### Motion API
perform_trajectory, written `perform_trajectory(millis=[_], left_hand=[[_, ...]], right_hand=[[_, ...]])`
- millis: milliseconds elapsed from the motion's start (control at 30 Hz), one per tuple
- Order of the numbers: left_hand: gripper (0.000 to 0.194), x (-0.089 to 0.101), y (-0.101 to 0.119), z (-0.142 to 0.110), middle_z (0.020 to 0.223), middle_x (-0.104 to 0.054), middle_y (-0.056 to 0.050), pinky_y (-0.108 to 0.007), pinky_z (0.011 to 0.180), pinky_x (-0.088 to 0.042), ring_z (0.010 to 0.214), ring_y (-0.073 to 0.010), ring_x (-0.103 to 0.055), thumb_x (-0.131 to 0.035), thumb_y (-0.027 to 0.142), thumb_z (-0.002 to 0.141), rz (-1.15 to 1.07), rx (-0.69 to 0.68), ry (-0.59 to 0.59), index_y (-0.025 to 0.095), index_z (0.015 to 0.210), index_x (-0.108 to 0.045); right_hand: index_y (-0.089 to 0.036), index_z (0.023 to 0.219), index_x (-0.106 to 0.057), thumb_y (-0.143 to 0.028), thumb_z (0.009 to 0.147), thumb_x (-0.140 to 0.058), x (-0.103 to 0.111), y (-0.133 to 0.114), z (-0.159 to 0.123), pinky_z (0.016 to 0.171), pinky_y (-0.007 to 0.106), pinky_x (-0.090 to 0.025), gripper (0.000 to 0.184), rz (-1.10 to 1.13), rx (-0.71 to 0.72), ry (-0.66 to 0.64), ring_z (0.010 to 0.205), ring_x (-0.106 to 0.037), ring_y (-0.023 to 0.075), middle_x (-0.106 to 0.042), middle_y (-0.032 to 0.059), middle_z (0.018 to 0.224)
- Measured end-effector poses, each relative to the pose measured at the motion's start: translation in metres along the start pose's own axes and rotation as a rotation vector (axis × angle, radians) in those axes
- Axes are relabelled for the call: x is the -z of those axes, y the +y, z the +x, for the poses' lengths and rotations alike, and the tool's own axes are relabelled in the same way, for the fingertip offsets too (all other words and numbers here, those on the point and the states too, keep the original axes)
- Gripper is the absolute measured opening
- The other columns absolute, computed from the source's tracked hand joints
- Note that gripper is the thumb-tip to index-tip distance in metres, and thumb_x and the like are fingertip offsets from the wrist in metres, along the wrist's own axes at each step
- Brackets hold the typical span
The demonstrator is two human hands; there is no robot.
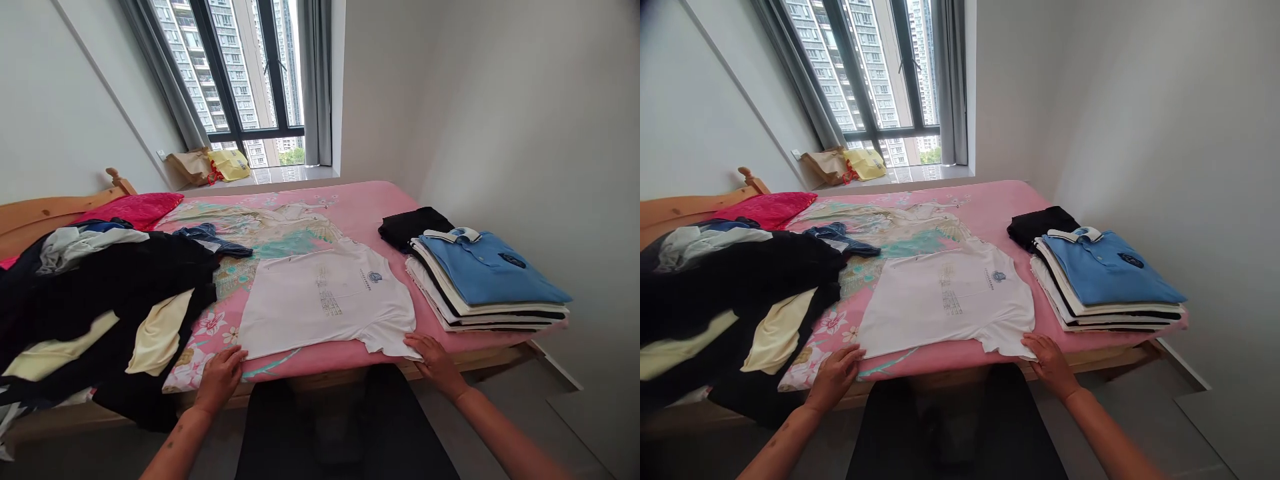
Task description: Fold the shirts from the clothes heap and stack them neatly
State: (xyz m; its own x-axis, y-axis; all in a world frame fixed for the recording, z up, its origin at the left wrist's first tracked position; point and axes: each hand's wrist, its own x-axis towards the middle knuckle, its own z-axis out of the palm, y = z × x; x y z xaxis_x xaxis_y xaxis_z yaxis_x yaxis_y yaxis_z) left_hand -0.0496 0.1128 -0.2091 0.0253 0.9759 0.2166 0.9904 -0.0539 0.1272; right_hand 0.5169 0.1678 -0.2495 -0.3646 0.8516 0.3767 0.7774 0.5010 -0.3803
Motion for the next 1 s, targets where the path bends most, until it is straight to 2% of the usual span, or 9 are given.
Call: perform_trajectory(millis=[200,367,467,533,600,700,800,900,1000], left_hand=[[0.03,0.002,0.002,0.001,0.113,-0.064,-0.007,-0.039,0.093,-0.043,0.108,-0.0239,-0.056,-0.046,0.034,0.084,-0.009,0.013,0.054,0.025,0.104,-0.066],[0.026,0.002,-0.011,0.008,0.111,-0.064,-0.008,-0.038,0.096,-0.043,0.107,-0.0229,-0.056,-0.046,0.032,0.081,-0.128,-0.035,0.08,0.022,0.095,-0.066],[0.026,0.007,-0.017,0.03,0.11,-0.065,-0.007,-0.037,0.096,-0.043,0.108,-0.023,-0.056,-0.045,0.039,0.08,-0.268,0.023,0.105,0.024,0.089,-0.064],[0.028,0.012,-0.02,0.055,0.106,-0.066,-0.007,-0.036,0.093,-0.045,0.105,-0.0233,-0.057,-0.044,0.043,0.079,-0.357,0.121,0.131,0.024,0.089,-0.062],[0.032,0.017,-0.022,0.087,0.097,-0.068,-0.007,-0.034,0.086,-0.048,0.096,-0.0231,-0.059,-0.044,0.047,0.078,-0.413,0.225,0.13,0.023,0.089,-0.062],[0.036,0.017,-0.023,0.136,0.083,-0.068,-0.002,-0.028,0.07,-0.048,0.079,-0.0199,-0.061,-0.045,0.051,0.076,-0.474,0.342,0.025,0.021,0.086,-0.064],[0.043,0.009,-0.024,0.168,0.077,-0.068,-0.002,-0.024,0.061,-0.045,0.071,-0.018,-0.06,-0.052,0.056,0.07,-0.654,0.451,-0.127,0.018,0.084,-0.065],[0.051,-0.002,-0.026,0.175,0.077,-0.068,-0.003,-0.022,0.059,-0.045,0.071,-0.0176,-0.06,-0.062,0.061,0.061,-0.803,0.573,-0.231,0.016,0.083,-0.066],[0.053,-0.006,-0.032,0.169,0.074,-0.067,0.0,-0.022,0.056,-0.045,0.064,-0.0143,-0.058,-0.065,0.063,0.059,-0.926,0.649,-0.311,0.016,0.083,-0.064]], right_hand=[[-0.023,0.109,-0.059,-0.018,0.079,-0.044,0.002,0.008,0.005,0.093,0.042,-0.045,0.035,0.12,-0.015,0.118,0.108,-0.054,0.0234,-0.063,0.0067,0.109],[-0.026,0.109,-0.056,-0.026,0.081,-0.044,0.01,0.004,0.027,0.1,0.047,-0.04,0.031,0.195,-0.046,0.216,0.116,-0.05,0.026,-0.06,0.0065,0.114],[-0.032,0.109,-0.056,-0.036,0.083,-0.039,0.017,0.006,0.059,0.099,0.045,-0.042,0.031,0.24,-0.144,0.242,0.118,-0.05,0.0268,-0.06,0.0078,0.115],[-0.033,0.108,-0.057,-0.043,0.084,-0.035,0.022,0.009,0.094,0.089,0.043,-0.047,0.034,0.247,-0.258,0.237,0.108,-0.056,0.0285,-0.062,0.0109,0.11],[-0.028,0.107,-0.057,-0.048,0.084,-0.033,0.025,0.017,0.139,0.078,0.042,-0.049,0.039,0.238,-0.363,0.213,0.093,-0.06,0.0287,-0.064,0.0129,0.101],[-0.022,0.102,-0.058,-0.053,0.085,-0.033,0.022,0.035,0.207,0.075,0.035,-0.046,0.043,0.216,-0.428,0.154,0.083,-0.06,0.0238,-0.066,0.0093,0.091],[-0.02,0.091,-0.061,-0.058,0.083,-0.037,0.008,0.058,0.248,0.071,0.03,-0.044,0.045,0.199,-0.544,-0.028,0.076,-0.06,0.0197,-0.067,0.0058,0.082],[-0.018,0.078,-0.063,-0.062,0.081,-0.038,-0.004,0.077,0.249,0.064,0.028,-0.042,0.051,0.185,-0.63,-0.162,0.068,-0.059,0.0182,-0.066,0.0057,0.072],[-0.016,0.076,-0.066,-0.064,0.081,-0.038,-0.003,0.085,0.225,0.062,0.027,-0.042,0.055,0.193,-0.659,-0.159,0.066,-0.058,0.0177,-0.065,0.006,0.069]])
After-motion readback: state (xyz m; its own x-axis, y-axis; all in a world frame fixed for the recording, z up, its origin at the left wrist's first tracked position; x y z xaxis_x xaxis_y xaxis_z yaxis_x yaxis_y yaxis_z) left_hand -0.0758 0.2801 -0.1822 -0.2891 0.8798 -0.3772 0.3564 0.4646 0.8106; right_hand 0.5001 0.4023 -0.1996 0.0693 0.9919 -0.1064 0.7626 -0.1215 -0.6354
